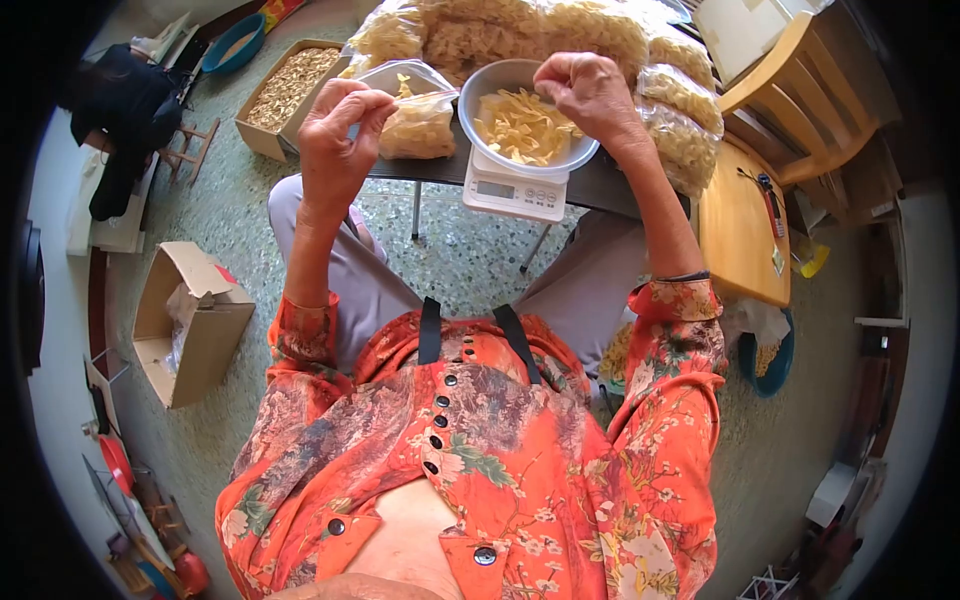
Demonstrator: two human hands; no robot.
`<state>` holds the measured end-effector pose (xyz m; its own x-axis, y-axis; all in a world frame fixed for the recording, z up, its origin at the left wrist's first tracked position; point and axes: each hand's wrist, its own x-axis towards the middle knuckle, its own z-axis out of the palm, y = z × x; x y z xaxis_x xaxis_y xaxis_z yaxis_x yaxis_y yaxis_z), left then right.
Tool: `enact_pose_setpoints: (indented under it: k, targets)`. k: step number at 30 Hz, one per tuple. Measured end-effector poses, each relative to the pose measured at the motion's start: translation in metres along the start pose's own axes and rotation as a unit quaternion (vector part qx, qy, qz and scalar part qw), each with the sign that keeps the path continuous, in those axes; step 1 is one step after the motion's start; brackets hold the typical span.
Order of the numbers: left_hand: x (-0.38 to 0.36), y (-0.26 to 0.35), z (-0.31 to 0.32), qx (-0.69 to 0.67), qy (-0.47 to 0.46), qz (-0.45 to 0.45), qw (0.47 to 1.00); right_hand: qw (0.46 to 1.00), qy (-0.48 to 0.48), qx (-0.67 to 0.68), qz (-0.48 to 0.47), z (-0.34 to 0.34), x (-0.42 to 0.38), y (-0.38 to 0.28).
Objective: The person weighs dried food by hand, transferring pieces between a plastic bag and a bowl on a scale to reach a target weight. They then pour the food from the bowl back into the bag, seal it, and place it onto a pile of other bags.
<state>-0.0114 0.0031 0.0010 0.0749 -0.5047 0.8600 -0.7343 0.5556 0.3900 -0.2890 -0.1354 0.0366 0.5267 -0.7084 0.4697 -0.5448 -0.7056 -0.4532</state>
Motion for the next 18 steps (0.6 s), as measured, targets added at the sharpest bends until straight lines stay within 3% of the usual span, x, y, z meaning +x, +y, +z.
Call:
enact_pose_setpoints:
  k: [6,10,14,18]
  targets:
    - [0.004,0.005,-0.001,-0.004,-0.010,-0.001,1.000,0.989,-0.096,-0.111,0.006,0.011,-0.009,0.013]
    - [0.006,0.009,-0.003,0.002,-0.014,-0.004,1.000,0.975,-0.116,-0.174,0.074,0.022,-0.007,0.007]
    - [0.007,0.008,-0.002,0.009,-0.017,0.006,1.000,0.973,-0.105,-0.190,0.072,0.031,-0.009,0.011]
    - [0.008,0.007,-0.001,0.010,-0.016,0.003,1.000,0.989,-0.074,-0.115,0.055,0.021,-0.010,0.018]
